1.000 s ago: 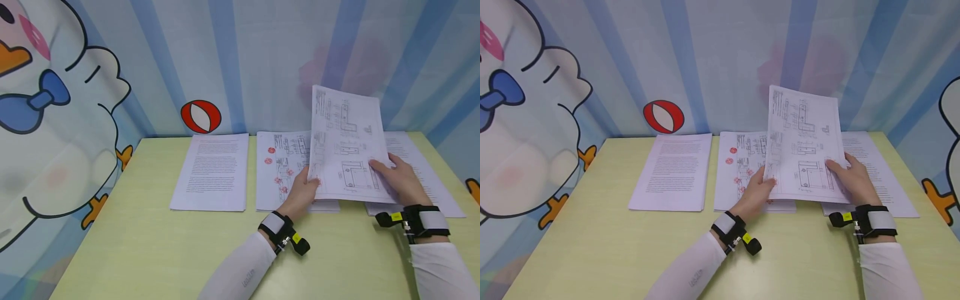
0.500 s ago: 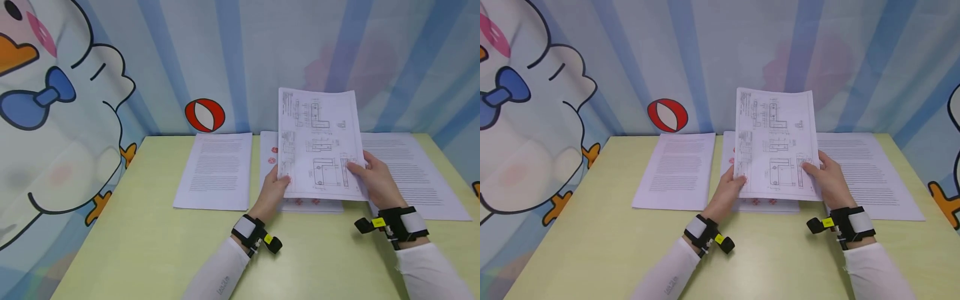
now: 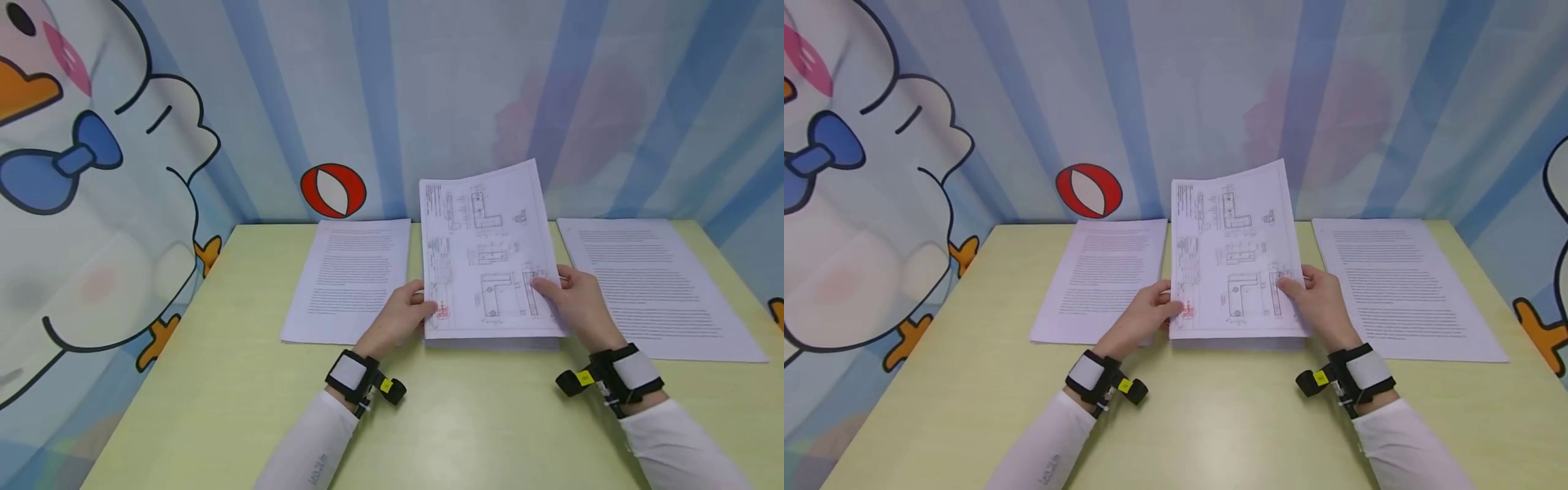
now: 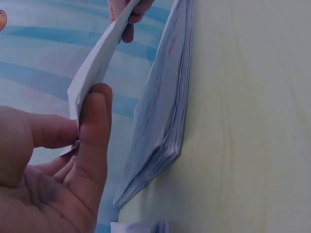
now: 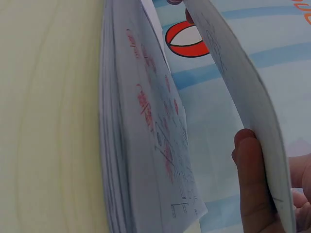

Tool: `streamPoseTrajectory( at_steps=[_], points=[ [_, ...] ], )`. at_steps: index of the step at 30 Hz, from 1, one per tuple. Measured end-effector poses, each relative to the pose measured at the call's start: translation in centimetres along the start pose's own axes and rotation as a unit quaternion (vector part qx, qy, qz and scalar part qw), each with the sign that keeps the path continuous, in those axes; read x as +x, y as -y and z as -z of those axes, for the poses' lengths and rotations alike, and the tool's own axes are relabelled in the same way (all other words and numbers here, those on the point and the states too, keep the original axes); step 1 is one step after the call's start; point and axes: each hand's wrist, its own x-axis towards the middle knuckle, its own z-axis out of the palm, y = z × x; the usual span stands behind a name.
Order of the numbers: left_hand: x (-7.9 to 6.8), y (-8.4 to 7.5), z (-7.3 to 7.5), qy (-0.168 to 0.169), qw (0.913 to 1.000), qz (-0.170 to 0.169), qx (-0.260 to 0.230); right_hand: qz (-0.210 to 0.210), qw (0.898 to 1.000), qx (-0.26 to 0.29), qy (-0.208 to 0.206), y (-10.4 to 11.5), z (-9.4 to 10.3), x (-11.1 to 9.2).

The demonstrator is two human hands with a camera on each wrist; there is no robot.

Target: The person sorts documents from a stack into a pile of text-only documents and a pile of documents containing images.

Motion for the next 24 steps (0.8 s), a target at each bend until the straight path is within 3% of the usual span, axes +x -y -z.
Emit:
streamPoseTrajectory(
  at_steps=[11, 19, 24],
  points=[
    [-0.1, 0.2, 0.9, -0.011, 0.993, 0.028, 0.115, 0.001, 0.997, -0.043, 0.069, -0.3, -0.7, -0.1],
    [0.1, 0.0, 0.3, -0.03, 0.9855, 0.046, 0.161, -0.024, 0.996, -0.081, 0.037, -1.3, -0.8, 0.2],
    [0.0, 0.1, 0.2, -0.047, 0.9797, 0.051, 0.188, -0.016, 0.996, -0.087, 0.017, -1.7, -0.6, 0.2]
  ],
)
